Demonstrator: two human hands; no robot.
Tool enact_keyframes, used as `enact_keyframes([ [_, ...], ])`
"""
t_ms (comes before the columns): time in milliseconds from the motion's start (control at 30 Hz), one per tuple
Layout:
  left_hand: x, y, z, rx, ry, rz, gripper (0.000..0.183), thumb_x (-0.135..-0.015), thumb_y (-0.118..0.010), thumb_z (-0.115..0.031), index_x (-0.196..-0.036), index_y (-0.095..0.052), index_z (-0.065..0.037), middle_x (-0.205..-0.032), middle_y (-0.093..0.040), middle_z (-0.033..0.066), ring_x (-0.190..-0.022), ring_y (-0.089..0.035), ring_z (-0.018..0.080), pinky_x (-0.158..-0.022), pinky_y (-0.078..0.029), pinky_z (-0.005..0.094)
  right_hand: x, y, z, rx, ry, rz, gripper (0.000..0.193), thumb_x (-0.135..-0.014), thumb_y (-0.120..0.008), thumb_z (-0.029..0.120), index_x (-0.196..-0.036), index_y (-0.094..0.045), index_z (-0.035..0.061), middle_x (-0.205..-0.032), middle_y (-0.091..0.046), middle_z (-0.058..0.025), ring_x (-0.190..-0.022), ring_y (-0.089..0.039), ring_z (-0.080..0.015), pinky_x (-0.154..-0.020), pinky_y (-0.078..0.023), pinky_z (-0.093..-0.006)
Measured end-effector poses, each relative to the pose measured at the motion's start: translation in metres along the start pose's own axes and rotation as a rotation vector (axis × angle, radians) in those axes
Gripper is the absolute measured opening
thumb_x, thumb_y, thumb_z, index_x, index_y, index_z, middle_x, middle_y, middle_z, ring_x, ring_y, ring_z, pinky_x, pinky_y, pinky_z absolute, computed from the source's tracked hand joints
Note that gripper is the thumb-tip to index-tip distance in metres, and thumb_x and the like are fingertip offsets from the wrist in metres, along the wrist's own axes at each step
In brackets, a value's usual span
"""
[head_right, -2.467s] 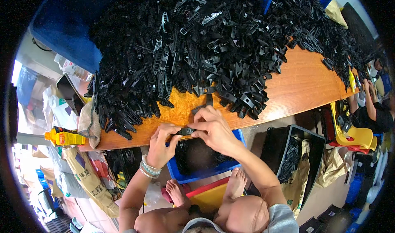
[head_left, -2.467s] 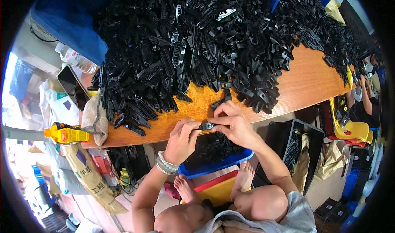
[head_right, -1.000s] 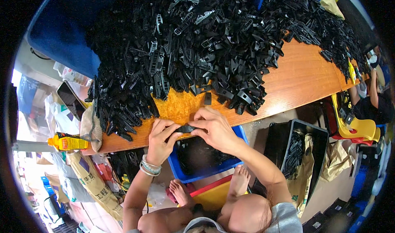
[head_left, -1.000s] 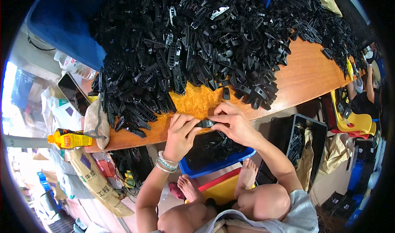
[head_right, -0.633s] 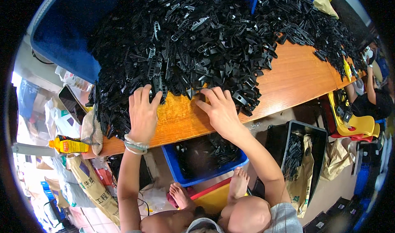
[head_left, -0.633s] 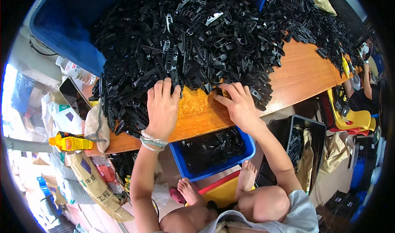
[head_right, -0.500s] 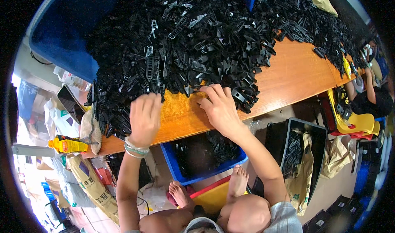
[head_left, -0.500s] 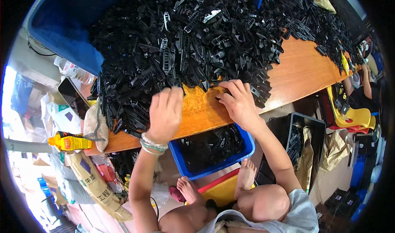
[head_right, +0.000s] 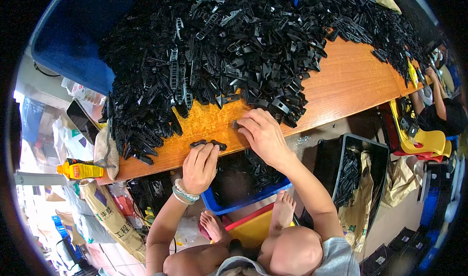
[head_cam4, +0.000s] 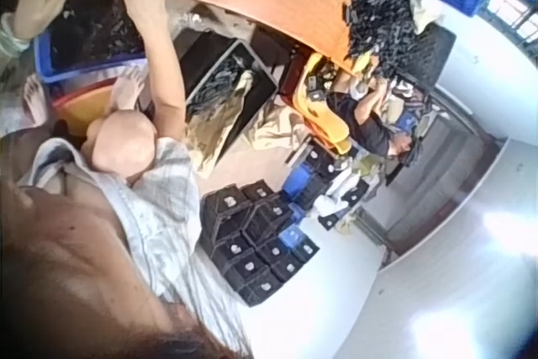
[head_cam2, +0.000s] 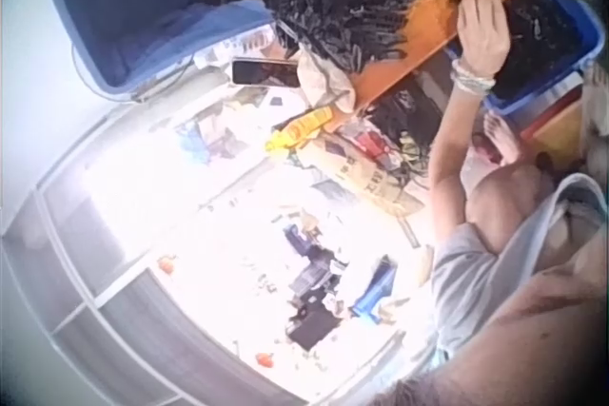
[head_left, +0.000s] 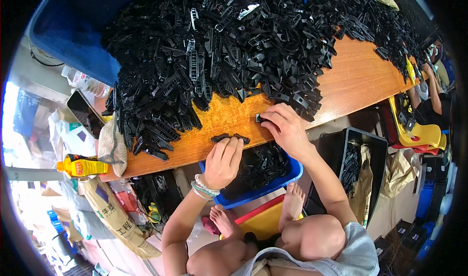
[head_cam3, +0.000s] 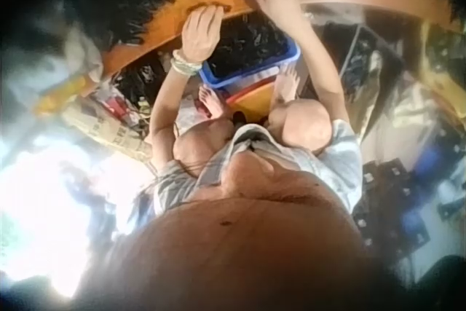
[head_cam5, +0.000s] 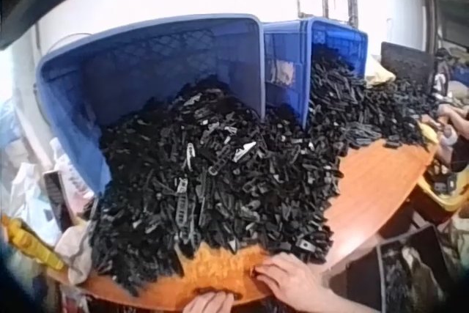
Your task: The person assembles plastic components by hand and places the finished pieces into a blue container.
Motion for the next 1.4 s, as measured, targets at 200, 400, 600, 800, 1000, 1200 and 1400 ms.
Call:
enact_keyframes([
  [200,0.016,0.005,-0.003,0.064,0.020,-0.040,0.033,-0.081,-0.071,-0.008,-0.111,-0.064,0.006,-0.106,-0.061,0.0138,-0.092,-0.060,0.0271,-0.075,-0.051,0.0373,0.006,0.001,0.010,0.110,-0.133,-0.046,0.028,-0.076,-0.073,0.007,-0.102,-0.064,0.0014,-0.099,-0.058,-0.0116,-0.090,-0.057,-0.0301,-0.077,-0.049,-0.0388],
  [400,0.007,0.008,0.052,0.216,0.417,0.030,0.029,-0.080,-0.071,-0.005,-0.108,-0.067,0.002,-0.099,-0.058,0.0121,-0.086,-0.056,0.0299,-0.077,-0.046,0.0389,0.002,-0.003,0.016,-0.281,-0.145,-0.005,0.027,-0.078,-0.074,0.007,-0.102,-0.065,-0.0004,-0.090,-0.060,-0.0137,-0.084,-0.060,-0.0317,-0.073,-0.048,-0.0393],
  [600,0.010,0.009,0.058,0.359,0.504,-0.015,0.021,-0.078,-0.070,0.004,-0.100,-0.069,0.004,-0.093,-0.059,0.0112,-0.083,-0.055,0.0283,-0.072,-0.048,0.0368,0.005,-0.017,0.008,-0.474,-0.279,0.131,0.023,-0.077,-0.076,0.006,-0.097,-0.069,-0.0022,-0.083,-0.063,-0.0114,-0.076,-0.060,-0.0279,-0.068,-0.048,-0.0345],
  [800,0.003,0.007,0.054,0.415,0.400,-0.020,0.020,-0.077,-0.072,0.004,-0.096,-0.070,0.004,-0.091,-0.060,0.0100,-0.082,-0.055,0.0270,-0.071,-0.048,0.0354,0.000,-0.024,0.021,-0.412,-0.188,0.080,0.022,-0.074,-0.077,0.007,-0.094,-0.071,-0.0010,-0.089,-0.061,-0.0095,-0.085,-0.058,-0.0263,-0.075,-0.047,-0.0348],
  [1000,-0.006,0.008,0.053,0.448,0.395,0.060,0.015,-0.077,-0.073,-0.003,-0.090,-0.070,0.003,-0.087,-0.060,0.0089,-0.080,-0.055,0.0261,-0.070,-0.047,0.0352,0.000,-0.020,0.021,-0.322,-0.165,0.105,0.022,-0.073,-0.077,0.011,-0.092,-0.072,0.0015,-0.093,-0.060,-0.0078,-0.092,-0.056,-0.0263,-0.080,-0.046,-0.0368],
  [1200,-0.039,0.014,0.070,-0.340,0.159,0.163,0.036,-0.078,-0.058,-0.008,-0.112,-0.060,0.003,-0.111,-0.056,0.0143,-0.105,-0.051,0.0285,-0.086,-0.042,0.0377,-0.042,0.000,0.009,0.219,-0.046,-0.074,0.016,-0.076,-0.070,0.008,-0.091,-0.069,0.0032,-0.107,-0.060,-0.0076,-0.100,-0.052,-0.0273,-0.082,-0.042,-0.0372],
  [1400,-0.042,-0.010,0.074,-0.408,0.034,0.281,0.039,-0.078,-0.057,-0.009,-0.114,-0.060,0.005,-0.112,-0.057,0.0150,-0.107,-0.052,0.0286,-0.087,-0.043,0.0386,-0.050,-0.002,0.002,0.370,0.037,-0.144,0.016,-0.073,-0.069,0.007,-0.088,-0.065,0.0032,-0.112,-0.058,-0.0083,-0.107,-0.050,-0.0274,-0.085,-0.038,-0.0382],
])
Point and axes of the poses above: each hand's wrist, its own x-axis away from the middle knuckle, its own y-axis out of the back of the hand, z = x × y, the point moved 8 cm from there along -x, towards the middle knuckle
